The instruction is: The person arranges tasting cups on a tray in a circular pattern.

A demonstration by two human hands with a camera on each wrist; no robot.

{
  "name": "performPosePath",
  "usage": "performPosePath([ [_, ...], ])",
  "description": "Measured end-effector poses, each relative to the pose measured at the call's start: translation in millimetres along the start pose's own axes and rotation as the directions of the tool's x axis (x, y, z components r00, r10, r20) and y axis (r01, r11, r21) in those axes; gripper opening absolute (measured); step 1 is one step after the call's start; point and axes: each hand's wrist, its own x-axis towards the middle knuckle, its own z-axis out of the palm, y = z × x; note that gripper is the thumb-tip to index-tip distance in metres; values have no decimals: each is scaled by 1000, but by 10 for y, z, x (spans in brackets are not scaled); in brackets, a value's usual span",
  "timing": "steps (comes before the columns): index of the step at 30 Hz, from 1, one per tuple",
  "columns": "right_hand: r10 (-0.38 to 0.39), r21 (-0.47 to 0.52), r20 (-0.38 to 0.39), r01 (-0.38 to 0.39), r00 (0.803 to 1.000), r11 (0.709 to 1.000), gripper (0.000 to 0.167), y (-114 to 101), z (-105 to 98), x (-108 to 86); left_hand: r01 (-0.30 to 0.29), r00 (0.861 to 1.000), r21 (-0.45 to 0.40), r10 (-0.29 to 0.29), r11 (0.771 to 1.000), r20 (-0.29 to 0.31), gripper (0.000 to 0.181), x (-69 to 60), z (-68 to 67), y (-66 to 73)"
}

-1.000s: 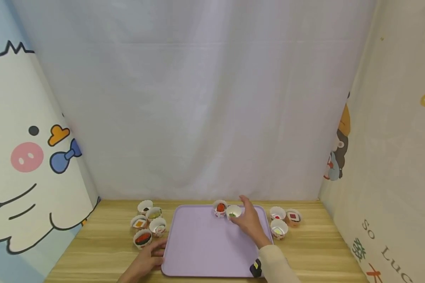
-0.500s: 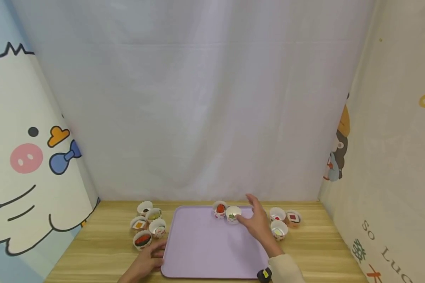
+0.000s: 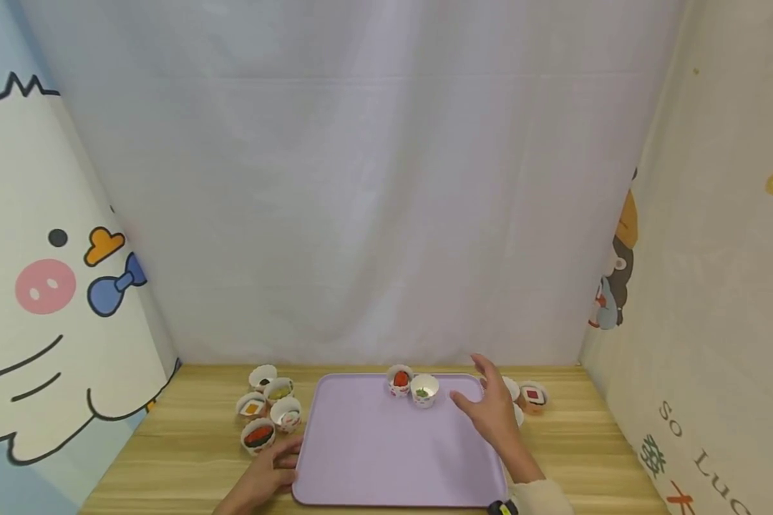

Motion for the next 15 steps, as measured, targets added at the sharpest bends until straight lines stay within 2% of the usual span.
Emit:
performPosePath([
  [8,-18,-25,-53,17,998,1000,74,-20,-237,-83,-12,1000,2,12,1000,-1,70,-12,10,-10],
  [15,39,-62,-60,-42,997,997,74,7,-450,-71,-11,1000,6,11,1000,-19,70,-15,-1,7],
])
